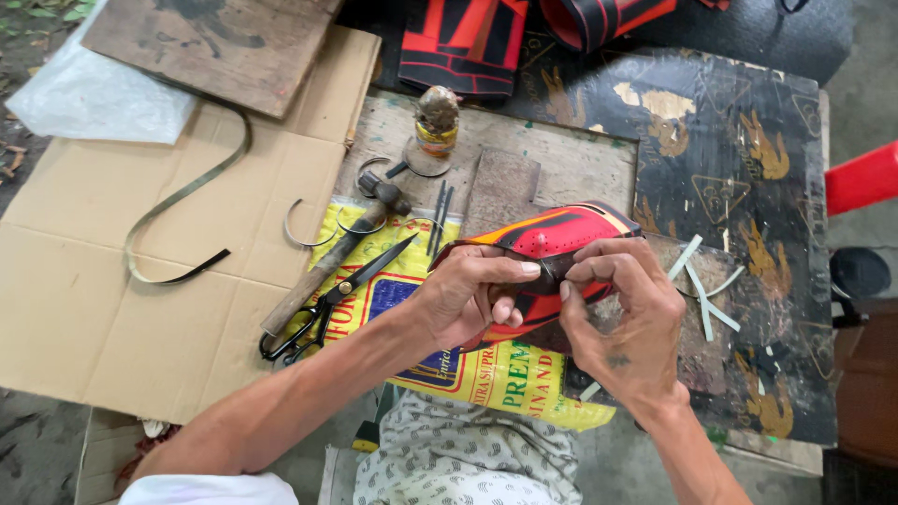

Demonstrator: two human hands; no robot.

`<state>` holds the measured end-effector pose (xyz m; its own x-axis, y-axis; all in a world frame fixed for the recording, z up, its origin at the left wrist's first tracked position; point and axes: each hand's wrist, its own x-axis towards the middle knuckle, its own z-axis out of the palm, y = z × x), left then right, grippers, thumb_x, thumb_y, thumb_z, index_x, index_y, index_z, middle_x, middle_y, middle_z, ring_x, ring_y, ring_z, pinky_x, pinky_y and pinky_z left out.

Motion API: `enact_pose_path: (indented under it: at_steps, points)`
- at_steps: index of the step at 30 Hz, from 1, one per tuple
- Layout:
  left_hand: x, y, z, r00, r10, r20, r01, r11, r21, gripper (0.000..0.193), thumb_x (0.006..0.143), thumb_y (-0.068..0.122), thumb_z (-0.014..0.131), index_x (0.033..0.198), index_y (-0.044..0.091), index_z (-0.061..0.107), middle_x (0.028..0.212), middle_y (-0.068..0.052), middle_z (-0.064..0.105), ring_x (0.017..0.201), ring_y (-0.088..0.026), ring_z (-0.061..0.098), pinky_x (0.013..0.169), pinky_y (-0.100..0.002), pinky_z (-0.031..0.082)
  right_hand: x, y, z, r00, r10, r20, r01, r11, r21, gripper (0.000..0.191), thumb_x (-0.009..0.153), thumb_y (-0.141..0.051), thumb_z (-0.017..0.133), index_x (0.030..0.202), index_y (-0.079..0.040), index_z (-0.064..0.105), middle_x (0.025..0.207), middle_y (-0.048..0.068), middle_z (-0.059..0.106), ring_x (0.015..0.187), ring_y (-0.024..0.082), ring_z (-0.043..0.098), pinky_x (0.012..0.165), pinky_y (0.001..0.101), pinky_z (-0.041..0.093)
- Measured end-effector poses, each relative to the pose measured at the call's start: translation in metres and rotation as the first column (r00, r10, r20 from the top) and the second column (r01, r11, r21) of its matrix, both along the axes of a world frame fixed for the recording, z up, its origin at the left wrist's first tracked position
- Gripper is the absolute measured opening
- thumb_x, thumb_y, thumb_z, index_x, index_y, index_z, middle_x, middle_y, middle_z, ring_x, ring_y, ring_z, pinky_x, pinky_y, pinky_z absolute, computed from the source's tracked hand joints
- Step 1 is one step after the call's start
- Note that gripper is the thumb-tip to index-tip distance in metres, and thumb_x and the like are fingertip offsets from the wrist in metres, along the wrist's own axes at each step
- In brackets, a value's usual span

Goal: The person folds and aligns colorful red, black and orange leather panels at a workbench, pressing edges and seams together by hand and turning the piece over to work on its other side. They repeatedly shape the panels around each other to form a finished leather item.

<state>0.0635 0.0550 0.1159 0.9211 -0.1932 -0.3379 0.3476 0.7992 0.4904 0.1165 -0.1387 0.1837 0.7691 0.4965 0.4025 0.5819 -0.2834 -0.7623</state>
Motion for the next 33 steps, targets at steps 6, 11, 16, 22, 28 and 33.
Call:
enact_pose_path:
  at_steps: [6, 11, 16, 22, 28, 33]
  points:
    - [-0.007, -0.026, 0.009, 0.999, 0.000, -0.044, -0.002, 0.998, -0.059, 0.012, 0.089, 0.005, 0.074, 0.100, -0.001, 0.072, 0.078, -0.004, 0.071, 0.049, -0.009, 0.059, 0.056, -0.031, 0.059, -0.010, -0.015, 0.013, 0.990, -0.058, 0.131, 0.075, 0.988, -0.134, 0.015, 0.080, 0.000, 0.077, 0.093, -0.001, 0.069, 0.094, 0.011, 0.068, 0.086, 0.022, 0.070, 0.077, 0.0326, 0.055]
    - [-0.008, -0.044, 0.013, 1.000, 0.028, 0.008, -0.028, 0.998, -0.054, 0.014, 0.090, 0.003, 0.074, 0.103, 0.000, 0.071, 0.081, -0.005, 0.071, 0.048, -0.008, 0.055, 0.054, -0.030, 0.056, -0.014, -0.025, 0.015, 0.981, -0.099, 0.169, 0.133, 0.970, -0.203, 0.015, 0.082, -0.001, 0.078, 0.095, -0.002, 0.071, 0.095, 0.013, 0.069, 0.088, 0.025, 0.071, 0.076, 0.0342, 0.056]
    - [-0.005, -0.053, 0.005, 0.999, 0.007, 0.033, -0.004, 0.995, -0.098, 0.014, 0.090, 0.003, 0.074, 0.104, 0.000, 0.072, 0.079, -0.004, 0.069, 0.050, -0.008, 0.055, 0.056, -0.029, 0.056, -0.016, -0.034, 0.012, 0.979, -0.082, 0.186, 0.126, 0.963, -0.238, 0.017, 0.083, 0.001, 0.076, 0.098, -0.002, 0.069, 0.097, 0.014, 0.068, 0.091, 0.027, 0.071, 0.079, 0.0363, 0.056]
    - [-0.011, -0.066, -0.002, 1.000, -0.009, 0.024, 0.010, 0.998, -0.058, 0.011, 0.095, 0.008, 0.074, 0.101, -0.002, 0.073, 0.079, -0.003, 0.069, 0.047, -0.003, 0.048, 0.052, -0.024, 0.048, -0.015, -0.034, 0.001, 0.975, -0.041, 0.218, 0.111, 0.941, -0.319, 0.019, 0.080, 0.005, 0.072, 0.093, 0.001, 0.059, 0.090, 0.014, 0.062, 0.089, 0.032, 0.065, 0.082, 0.0403, 0.054]
    - [-0.015, -0.061, -0.003, 0.999, 0.032, -0.013, -0.032, 0.999, 0.008, 0.016, 0.092, 0.009, 0.075, 0.102, -0.003, 0.073, 0.077, -0.004, 0.068, 0.044, -0.006, 0.046, 0.050, -0.029, 0.051, -0.001, -0.046, -0.006, 0.899, 0.050, -0.436, 0.000, 0.993, 0.115, 0.009, 0.094, 0.002, 0.067, 0.102, 0.000, 0.064, 0.094, 0.011, 0.064, 0.080, 0.019, 0.060, 0.069, 0.0299, 0.049]
    - [-0.014, -0.060, -0.007, 1.000, 0.020, 0.012, -0.020, 1.000, -0.004, 0.018, 0.092, 0.008, 0.074, 0.106, -0.004, 0.073, 0.079, -0.006, 0.070, 0.043, -0.007, 0.048, 0.050, -0.028, 0.051, -0.006, -0.050, -0.001, 0.999, 0.013, 0.040, -0.006, 0.985, -0.174, 0.013, 0.086, 0.003, 0.072, 0.096, 0.001, 0.064, 0.087, 0.011, 0.066, 0.079, 0.020, 0.069, 0.073, 0.0312, 0.054]
